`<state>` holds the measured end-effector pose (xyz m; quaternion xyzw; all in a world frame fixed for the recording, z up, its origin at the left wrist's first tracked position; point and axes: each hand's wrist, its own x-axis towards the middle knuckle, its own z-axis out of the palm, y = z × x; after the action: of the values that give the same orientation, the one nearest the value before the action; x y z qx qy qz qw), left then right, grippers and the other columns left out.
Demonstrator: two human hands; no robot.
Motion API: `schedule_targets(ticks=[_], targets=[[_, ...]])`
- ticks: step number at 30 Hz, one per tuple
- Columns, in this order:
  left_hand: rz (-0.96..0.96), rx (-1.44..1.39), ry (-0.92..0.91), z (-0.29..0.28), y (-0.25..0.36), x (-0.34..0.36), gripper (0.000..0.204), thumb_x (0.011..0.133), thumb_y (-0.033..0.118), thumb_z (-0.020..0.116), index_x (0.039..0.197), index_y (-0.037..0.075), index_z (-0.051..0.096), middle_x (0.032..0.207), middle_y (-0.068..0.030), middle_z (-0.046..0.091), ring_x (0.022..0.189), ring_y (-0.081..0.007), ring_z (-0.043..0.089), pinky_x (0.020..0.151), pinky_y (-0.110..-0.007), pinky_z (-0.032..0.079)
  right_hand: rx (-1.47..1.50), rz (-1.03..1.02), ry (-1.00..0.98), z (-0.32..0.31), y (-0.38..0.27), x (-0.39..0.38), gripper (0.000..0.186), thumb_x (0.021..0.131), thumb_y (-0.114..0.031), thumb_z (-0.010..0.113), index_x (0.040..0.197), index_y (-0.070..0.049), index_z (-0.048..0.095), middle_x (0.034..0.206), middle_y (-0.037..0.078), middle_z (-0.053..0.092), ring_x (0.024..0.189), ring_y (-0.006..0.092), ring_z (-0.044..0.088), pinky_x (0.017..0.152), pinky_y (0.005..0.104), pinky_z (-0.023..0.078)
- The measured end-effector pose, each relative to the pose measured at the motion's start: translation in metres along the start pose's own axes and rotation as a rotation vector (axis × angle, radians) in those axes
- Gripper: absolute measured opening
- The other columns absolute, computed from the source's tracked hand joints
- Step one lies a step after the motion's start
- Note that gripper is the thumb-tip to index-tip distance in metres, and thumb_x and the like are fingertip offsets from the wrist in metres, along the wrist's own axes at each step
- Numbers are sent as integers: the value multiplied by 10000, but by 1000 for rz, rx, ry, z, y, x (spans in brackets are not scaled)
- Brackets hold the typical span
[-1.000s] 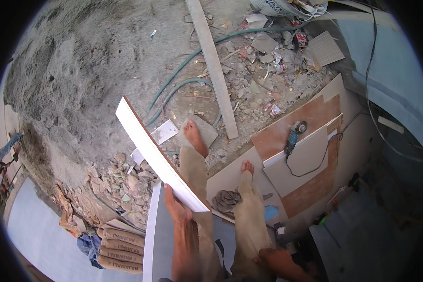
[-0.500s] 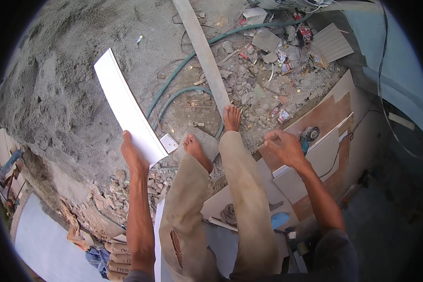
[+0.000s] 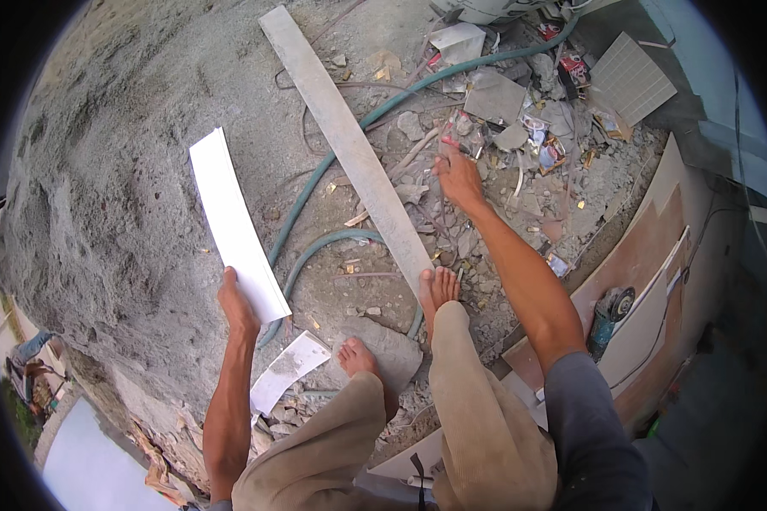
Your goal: The person uses a manual tile cutter to score and snap a white plank, then carries the pieces outside. The person then uses an angle grinder to cut another white plank on the ground.
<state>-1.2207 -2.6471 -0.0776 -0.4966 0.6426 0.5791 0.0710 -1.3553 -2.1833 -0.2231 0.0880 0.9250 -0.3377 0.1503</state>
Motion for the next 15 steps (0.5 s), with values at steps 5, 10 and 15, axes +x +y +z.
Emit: schedule_targets(ticks=[5, 10, 15], targets=[[115, -48, 22, -12, -16, 23, 473, 1055, 394, 533, 1147, -57, 639, 987, -106, 685, 811, -206, 663, 721, -390, 538, 1240, 359, 182, -173, -38, 57, 188, 953, -168, 500, 772, -145, 459, 568, -81, 306, 424, 46, 256, 373, 265, 199], [239, -61, 56, 15, -15, 45, 481, 1062, 404, 507, 901, -25, 651, 750, -40, 610, 627, -147, 547, 580, -369, 424, 1364, -581, 402, -447, -6, 94, 189, 953, -119, 468, 773, -70, 493, 589, -3, 439, 471, 150, 415, 464, 315, 341], [454, 181, 164, 2, -23, 70, 565, 1066, 445, 494, 765, -16, 625, 664, -45, 576, 585, -146, 488, 556, -390, 372, -532, 215, 1282, -524, 43, 118, 464, 926, -263, 530, 1172, 116, 634, 1184, 281, 685, 1134, 429, 661, 991, 533, 489]])
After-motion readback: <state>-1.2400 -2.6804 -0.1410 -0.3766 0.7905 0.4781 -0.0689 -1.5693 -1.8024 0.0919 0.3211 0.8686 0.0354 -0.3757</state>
